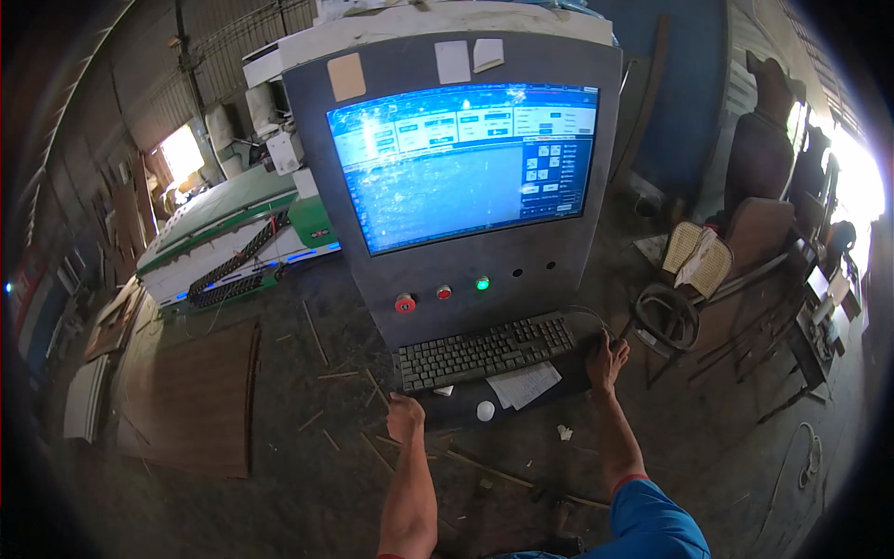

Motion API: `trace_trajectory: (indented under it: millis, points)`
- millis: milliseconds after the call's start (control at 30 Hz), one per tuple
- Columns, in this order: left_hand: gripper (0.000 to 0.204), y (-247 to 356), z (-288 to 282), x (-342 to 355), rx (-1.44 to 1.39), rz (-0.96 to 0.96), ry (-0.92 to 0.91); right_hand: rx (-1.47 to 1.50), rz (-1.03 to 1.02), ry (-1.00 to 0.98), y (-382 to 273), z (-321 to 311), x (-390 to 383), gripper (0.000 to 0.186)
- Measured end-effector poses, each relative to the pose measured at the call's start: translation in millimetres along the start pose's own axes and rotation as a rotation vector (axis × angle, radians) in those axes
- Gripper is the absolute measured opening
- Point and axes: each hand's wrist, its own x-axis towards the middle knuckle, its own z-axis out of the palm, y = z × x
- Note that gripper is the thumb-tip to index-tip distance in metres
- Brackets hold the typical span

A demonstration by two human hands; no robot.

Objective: Interacting with a computer control terminal for a CNC machine and reviewing handwritten technical notes.

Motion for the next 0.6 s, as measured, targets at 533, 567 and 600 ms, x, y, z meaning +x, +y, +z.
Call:
trace_trajectory:
  millis: [533,567,600]
  points:
    - [0.060,6.8,-6.1,-9.2,0.081,0.088,0.123,-0.017,-0.005,0.030,4.0,5.6,1.8,0.047]
    - [0.060,8.2,-6.5,-9.2,0.078,0.072,0.105,-0.029,-0.019,0.045,6.1,6.8,2.6,0.048]
    - [0.060,9.0,-6.5,-9.8,0.075,0.056,0.087,-0.041,-0.033,0.061,8.8,7.3,3.0,0.049]
